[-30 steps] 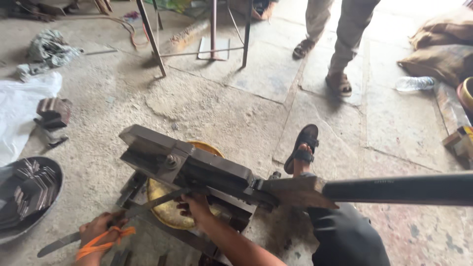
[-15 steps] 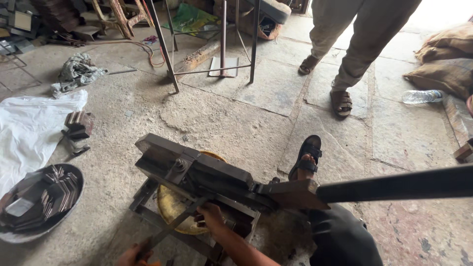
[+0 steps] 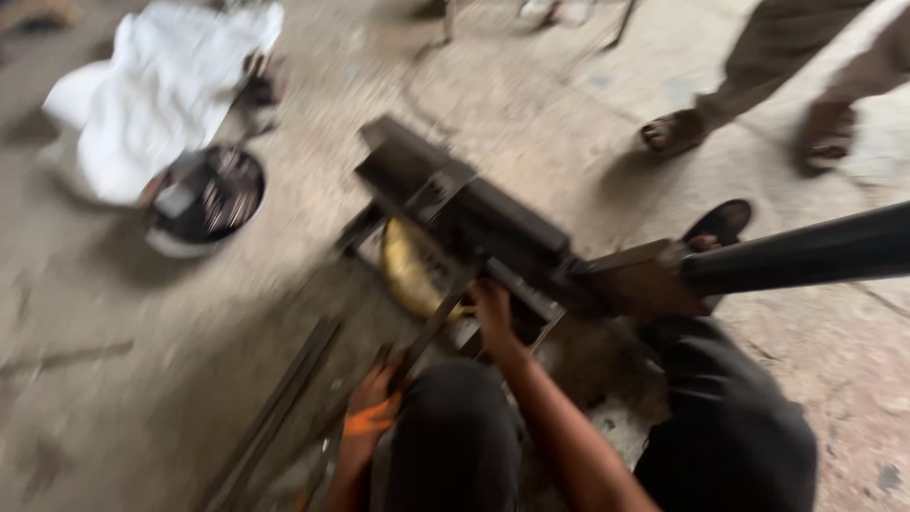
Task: The person uses a manual guillotine-style shear to cut long metal rods into smaller pieces. They repeatedly feed the rods into the blade, operate the lever to cut, and collect the cut pieces into a metal bowl.
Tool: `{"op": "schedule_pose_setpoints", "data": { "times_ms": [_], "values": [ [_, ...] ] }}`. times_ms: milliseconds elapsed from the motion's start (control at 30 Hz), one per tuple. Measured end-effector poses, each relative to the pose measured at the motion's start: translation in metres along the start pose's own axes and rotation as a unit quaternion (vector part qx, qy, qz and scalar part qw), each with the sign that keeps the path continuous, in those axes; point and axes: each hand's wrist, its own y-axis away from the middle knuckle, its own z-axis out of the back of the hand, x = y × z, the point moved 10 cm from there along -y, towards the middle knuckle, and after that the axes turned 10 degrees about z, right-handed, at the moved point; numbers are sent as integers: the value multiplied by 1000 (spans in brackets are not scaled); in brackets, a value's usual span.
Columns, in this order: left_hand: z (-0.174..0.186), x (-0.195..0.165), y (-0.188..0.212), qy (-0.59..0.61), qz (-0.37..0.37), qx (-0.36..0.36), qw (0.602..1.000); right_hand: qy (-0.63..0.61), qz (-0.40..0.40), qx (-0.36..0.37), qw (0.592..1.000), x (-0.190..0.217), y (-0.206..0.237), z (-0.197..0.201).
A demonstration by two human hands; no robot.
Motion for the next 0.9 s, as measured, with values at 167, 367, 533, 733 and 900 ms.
{"op": "schedule_pose_setpoints", "data": {
  "times_ms": [167,367,533,733,900],
  "values": [
    [-5,20,0,-3,138,37,990,27,-5,-21,999,-4,0,2],
    [-10,22,-9,-12,76,45,996,-25,13,-12,1000,-14,-4,19],
    [-6,24,-15,47,86,40,994,-57,52,-36,996,-26,-5,29],
    [-3,10,-28,10,123,42,991,-53,79,-16,995,-21,-7,12],
    [-7,-3,-38,-13,142,37,989,-45,67,-19,997,-25,-16,11]
  ]
}}
